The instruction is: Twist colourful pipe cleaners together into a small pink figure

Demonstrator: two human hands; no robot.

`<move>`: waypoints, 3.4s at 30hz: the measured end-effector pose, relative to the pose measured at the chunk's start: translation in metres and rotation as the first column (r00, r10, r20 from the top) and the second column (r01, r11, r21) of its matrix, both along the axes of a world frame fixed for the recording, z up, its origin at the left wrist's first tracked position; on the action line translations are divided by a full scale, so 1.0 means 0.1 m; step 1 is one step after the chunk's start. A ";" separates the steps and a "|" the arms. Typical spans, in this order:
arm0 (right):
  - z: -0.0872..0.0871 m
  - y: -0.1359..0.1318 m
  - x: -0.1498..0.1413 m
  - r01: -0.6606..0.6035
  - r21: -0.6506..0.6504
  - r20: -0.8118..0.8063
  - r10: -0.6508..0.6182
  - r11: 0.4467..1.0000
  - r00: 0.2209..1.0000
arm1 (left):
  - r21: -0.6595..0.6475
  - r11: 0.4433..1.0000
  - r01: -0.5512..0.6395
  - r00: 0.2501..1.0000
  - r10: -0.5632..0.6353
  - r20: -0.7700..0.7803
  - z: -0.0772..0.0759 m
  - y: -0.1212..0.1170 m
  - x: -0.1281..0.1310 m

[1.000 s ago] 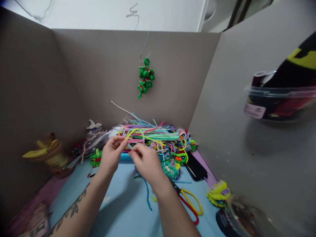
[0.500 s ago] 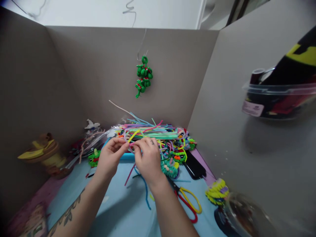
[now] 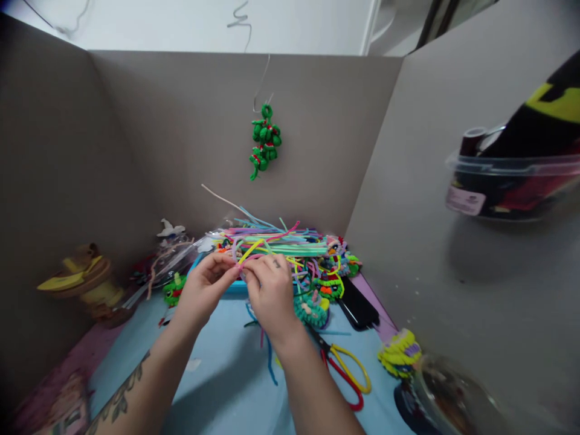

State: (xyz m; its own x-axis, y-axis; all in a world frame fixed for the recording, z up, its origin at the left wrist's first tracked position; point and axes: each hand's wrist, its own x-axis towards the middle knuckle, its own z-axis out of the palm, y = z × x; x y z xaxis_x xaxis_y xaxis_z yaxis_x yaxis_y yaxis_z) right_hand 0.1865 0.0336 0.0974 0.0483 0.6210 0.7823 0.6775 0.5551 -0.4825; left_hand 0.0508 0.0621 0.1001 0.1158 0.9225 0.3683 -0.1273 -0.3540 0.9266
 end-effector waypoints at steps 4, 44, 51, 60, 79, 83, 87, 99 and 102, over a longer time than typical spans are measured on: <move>0.00 0.00 -0.02 -0.011 -0.016 0.002 0.011 1.000 1.000 | -0.008 1.000 -0.008 1.000 0.008 -0.027 0.03 -0.02 -0.02; 0.07 0.00 0.26 -0.010 0.052 0.022 0.009 0.999 1.000 | 0.018 0.999 -0.051 0.999 0.051 -0.016 0.01 0.07 -0.11; 0.08 -0.04 0.40 -0.287 -0.353 0.298 0.398 0.890 0.868 | -0.158 0.985 -0.064 0.978 0.093 0.185 0.03 0.27 -0.31; -0.09 0.08 0.04 -0.440 -0.361 0.332 0.554 0.822 0.763 | -0.164 0.947 -0.277 0.896 0.316 0.313 -0.13 0.49 -0.42; -0.08 0.07 0.04 -0.599 -0.120 -0.408 0.511 0.792 0.756 | -0.019 0.965 -0.263 0.958 0.259 -0.120 -0.39 0.59 -0.33; -0.18 0.20 0.04 -0.388 -0.184 -0.210 0.349 0.903 0.913 | -0.110 0.985 -0.131 0.991 0.127 -0.045 -0.40 0.57 -0.23; -0.31 0.31 0.00 -0.286 -0.162 -0.020 0.287 0.944 0.958 | -0.153 0.988 0.020 0.999 -0.025 -0.029 -0.36 0.47 -0.15; -0.19 0.26 0.00 -0.257 -0.208 -0.334 0.178 0.944 0.925 | -0.025 0.988 0.154 0.981 -0.156 -0.120 -0.14 0.21 -0.09; -0.17 0.24 0.00 -0.329 -0.253 -0.452 0.190 0.910 0.872 | 0.003 0.992 0.128 0.982 -0.127 -0.142 -0.10 0.14 -0.07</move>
State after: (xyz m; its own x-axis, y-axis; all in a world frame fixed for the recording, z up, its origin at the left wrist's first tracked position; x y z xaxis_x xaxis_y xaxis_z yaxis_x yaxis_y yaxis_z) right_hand 0.1863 0.0571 0.0805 0.1218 0.8631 0.4902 0.2328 0.4552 -0.8594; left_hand 0.0434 0.0765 0.0898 0.2840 0.8925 0.3504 -0.0400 -0.3542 0.9343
